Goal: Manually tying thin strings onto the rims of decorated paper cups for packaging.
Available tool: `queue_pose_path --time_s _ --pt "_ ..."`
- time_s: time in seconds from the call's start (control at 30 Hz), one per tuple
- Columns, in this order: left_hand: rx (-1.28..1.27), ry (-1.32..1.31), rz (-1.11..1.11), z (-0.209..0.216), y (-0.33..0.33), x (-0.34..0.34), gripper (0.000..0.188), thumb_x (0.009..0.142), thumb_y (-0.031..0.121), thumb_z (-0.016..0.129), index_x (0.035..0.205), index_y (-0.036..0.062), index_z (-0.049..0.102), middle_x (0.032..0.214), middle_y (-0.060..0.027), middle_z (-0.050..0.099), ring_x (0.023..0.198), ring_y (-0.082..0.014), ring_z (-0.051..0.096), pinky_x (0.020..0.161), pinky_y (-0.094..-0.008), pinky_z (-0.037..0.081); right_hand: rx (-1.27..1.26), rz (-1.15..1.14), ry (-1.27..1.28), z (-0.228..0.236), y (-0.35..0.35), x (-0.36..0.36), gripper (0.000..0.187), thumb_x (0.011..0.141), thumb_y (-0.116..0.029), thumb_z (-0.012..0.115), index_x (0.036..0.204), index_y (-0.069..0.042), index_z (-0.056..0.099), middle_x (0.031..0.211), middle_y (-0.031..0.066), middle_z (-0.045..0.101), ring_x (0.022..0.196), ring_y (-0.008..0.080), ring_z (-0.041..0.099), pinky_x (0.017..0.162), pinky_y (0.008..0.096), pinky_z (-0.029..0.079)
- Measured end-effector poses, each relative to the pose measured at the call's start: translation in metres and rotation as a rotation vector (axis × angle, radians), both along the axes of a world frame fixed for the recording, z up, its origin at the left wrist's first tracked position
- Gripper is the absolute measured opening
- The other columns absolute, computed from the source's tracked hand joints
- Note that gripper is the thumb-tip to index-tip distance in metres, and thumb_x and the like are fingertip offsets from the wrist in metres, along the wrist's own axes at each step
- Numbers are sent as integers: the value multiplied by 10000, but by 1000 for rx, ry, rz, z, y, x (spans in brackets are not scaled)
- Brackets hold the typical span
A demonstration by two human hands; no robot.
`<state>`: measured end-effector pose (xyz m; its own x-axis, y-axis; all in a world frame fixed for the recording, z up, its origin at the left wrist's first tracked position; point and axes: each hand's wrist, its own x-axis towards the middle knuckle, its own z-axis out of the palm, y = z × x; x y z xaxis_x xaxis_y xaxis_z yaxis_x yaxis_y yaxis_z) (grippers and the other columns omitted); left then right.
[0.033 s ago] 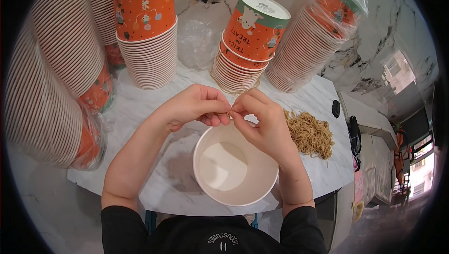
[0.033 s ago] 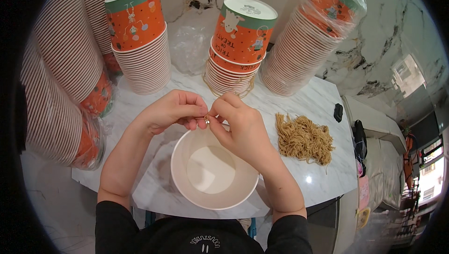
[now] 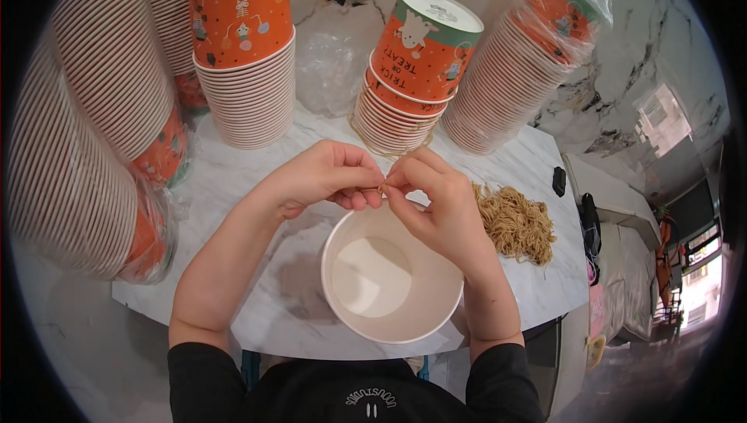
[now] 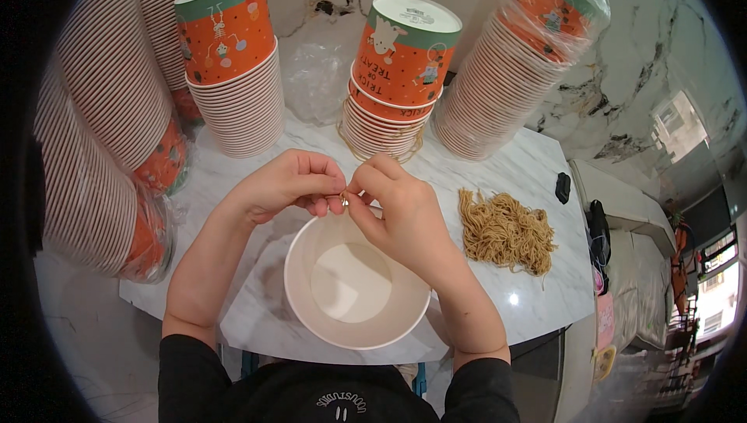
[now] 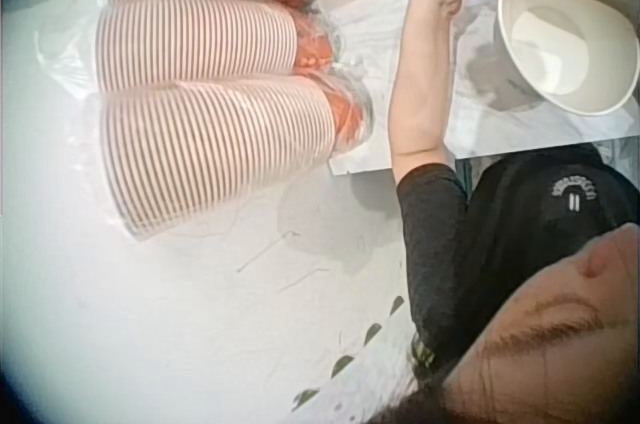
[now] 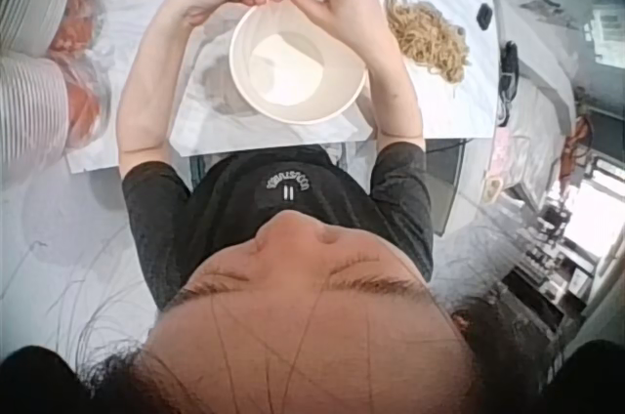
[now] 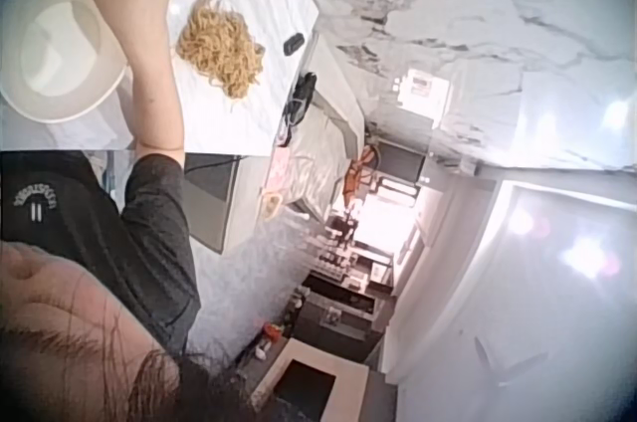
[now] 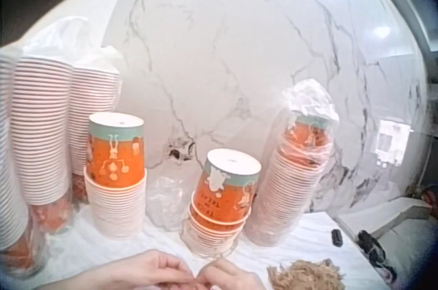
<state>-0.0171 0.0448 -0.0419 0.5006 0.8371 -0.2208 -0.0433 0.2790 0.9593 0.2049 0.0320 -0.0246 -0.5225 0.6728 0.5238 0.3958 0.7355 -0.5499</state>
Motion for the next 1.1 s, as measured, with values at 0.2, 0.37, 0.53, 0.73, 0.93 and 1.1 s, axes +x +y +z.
queue_pose_path --time_s 0.2,0.37,0.53,0.73,0.93,1.1 --pt "47 47 53 10 -2 -4 144 977 180 652 961 43 693 878 -65 761 735 -66 690 660 -201 539 -123 26 41 -4 2 1 97 858 -58 749 922 -14 690 900 101 667 744 234 722 632 334 557" --pt "55 35 11 11 -2 -7 143 979 179 649 964 43 690 877 -66 761 729 -74 694 670 -207 542 -223 55 7 -2 1 1 114 854 -87 747 937 -15 714 900 112 684 763 240 711 674 348 558" --pt "47 29 -25 13 -2 -10 136 977 173 639 968 45 685 877 -66 760 737 -79 697 680 -213 542 -268 54 -5 -1 0 1 120 840 -99 738 915 -11 703 894 116 681 769 244 707 675 348 554" --pt "91 98 -12 18 -2 -17 137 970 173 666 997 39 680 898 -71 760 776 -89 704 694 -222 542 -307 -1 -35 7 -3 0 104 845 -37 710 916 35 690 877 86 678 804 167 684 710 297 554" --pt "251 93 -36 10 -5 -12 165 884 78 772 1013 -25 767 880 -49 746 791 -96 683 740 -255 557 -308 18 0 5 -3 0 98 846 -42 710 912 28 691 872 87 677 802 171 687 707 299 553" --pt "321 230 -39 16 -6 -16 121 866 74 775 932 -28 771 817 -44 733 755 -97 672 707 -258 547 -262 41 -20 4 -2 2 83 830 -26 708 891 23 678 862 90 668 790 176 682 728 303 550"
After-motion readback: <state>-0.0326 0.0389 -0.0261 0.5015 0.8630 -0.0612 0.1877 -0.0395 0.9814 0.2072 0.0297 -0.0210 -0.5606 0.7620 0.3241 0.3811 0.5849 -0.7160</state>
